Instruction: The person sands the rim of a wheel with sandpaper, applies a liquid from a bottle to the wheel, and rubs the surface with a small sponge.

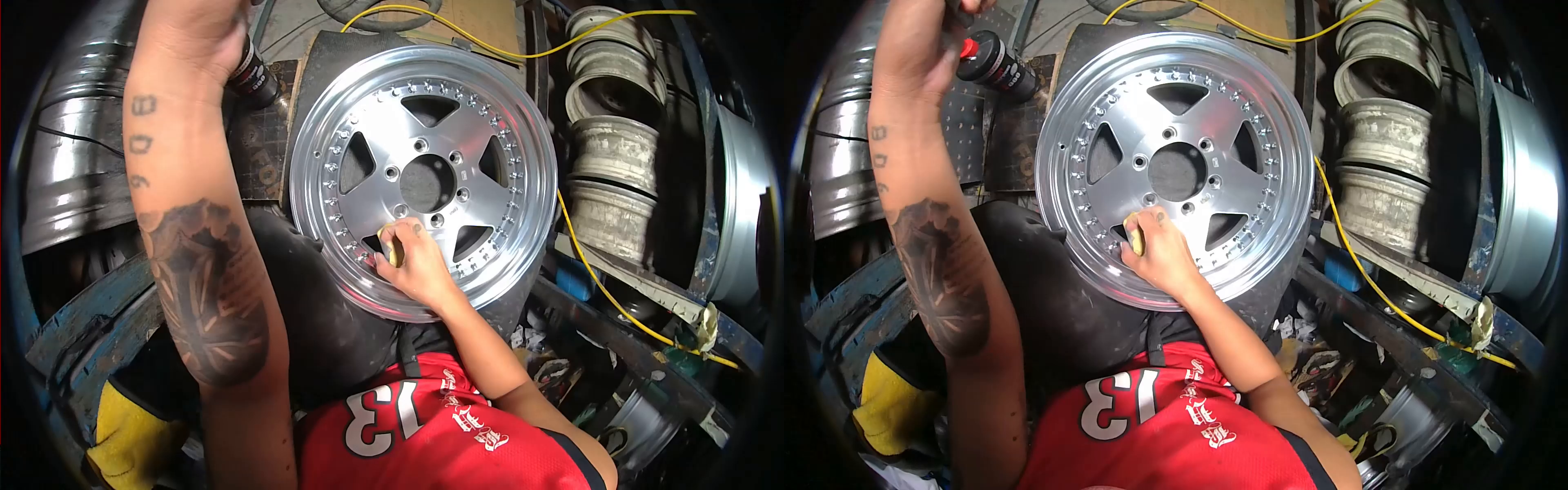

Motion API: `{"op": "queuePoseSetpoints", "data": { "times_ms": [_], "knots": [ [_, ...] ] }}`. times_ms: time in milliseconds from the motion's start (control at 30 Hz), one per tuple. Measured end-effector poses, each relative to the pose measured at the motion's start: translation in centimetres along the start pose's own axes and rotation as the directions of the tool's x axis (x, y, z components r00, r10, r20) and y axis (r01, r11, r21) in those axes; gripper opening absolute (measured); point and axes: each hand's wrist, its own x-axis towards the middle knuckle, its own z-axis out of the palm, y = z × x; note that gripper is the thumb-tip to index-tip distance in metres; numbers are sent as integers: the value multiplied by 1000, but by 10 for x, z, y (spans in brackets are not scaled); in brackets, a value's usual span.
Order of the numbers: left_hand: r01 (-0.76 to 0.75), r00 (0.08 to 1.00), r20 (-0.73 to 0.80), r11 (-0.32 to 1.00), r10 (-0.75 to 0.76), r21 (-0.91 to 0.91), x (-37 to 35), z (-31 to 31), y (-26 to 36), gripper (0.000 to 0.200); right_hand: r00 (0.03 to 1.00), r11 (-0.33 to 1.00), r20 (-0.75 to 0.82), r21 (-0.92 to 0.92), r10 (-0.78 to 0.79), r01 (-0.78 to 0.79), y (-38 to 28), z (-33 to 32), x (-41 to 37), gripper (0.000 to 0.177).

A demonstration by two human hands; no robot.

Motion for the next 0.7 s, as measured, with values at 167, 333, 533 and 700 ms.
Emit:
{"op": "queuePoseSetpoints", "data": {
  "times_ms": [167, 333, 533, 700],
  "knots": [
    [70, 993, -94, 997, -72, -25, -16, 15, 7, 24, 984, 988, -130, -105, -123, 110, 7, 8, 0, 20],
    [40, 996, -77, 999, -37, 36, -13, 19, 5, 25, 993, 988, -69, -132, -91, 81, 7, 13, 2, 25],
    [-52, 998, 55, 986, 44, 158, -11, 9, -2, 28, 968, 850, 59, -467, -246, 244, 14, 20, 4, 34],
    [41, 998, 25, 966, -49, 253, -26, 11, 13, 29, 953, 792, 94, -536, -288, 293, 21, 19, 14, 38]
  ]
}}
